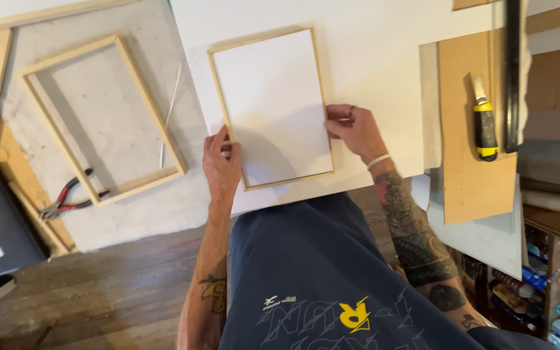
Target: Cutting a foam board to size and fitting it into a wooden frame using a utility knife and pencil.
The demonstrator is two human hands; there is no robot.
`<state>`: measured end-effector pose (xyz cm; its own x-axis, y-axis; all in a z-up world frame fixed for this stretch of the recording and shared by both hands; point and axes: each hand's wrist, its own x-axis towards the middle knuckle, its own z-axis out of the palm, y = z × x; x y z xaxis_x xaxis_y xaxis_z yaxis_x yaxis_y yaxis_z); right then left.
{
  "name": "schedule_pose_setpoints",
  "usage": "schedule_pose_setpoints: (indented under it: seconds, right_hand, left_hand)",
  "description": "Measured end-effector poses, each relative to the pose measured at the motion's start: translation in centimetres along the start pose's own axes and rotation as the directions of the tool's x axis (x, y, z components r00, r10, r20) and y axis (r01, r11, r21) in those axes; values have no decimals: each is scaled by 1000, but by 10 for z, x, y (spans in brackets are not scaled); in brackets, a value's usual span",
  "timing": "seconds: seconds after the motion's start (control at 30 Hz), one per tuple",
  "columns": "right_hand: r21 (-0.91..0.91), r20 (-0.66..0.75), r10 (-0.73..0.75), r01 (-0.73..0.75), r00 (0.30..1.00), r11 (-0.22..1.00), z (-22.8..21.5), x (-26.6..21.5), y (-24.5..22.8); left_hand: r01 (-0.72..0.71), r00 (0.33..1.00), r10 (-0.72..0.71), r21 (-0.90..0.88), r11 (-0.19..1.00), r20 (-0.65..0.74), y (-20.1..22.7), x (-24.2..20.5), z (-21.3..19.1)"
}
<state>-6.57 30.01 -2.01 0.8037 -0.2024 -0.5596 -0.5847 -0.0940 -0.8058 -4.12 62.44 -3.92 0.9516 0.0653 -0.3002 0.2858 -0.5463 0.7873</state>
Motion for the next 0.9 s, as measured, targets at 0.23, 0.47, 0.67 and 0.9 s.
schedule_pose_setpoints:
  seconds: [0.23, 0.47, 0.67, 0.9]
  right_hand:
    - [346, 95, 19, -51, 995, 937, -9, -19, -13]
    - [573, 153, -129, 18, 980, 819, -25, -22, 12]
    - [580, 174, -144, 17, 974, 815, -19, -38, -2]
    - [515, 198, -147, 25, 969, 857, -23, -48, 20]
  left_hand:
    - [103, 993, -53, -559, 823, 104, -1, 1, -4]
    - [290, 926, 55, -796, 531, 374, 26, -16, -23]
    - [277, 848, 138, -649, 709, 512, 35, -29, -45]
    - [349, 815, 125, -652, 673, 566, 31, -45, -50]
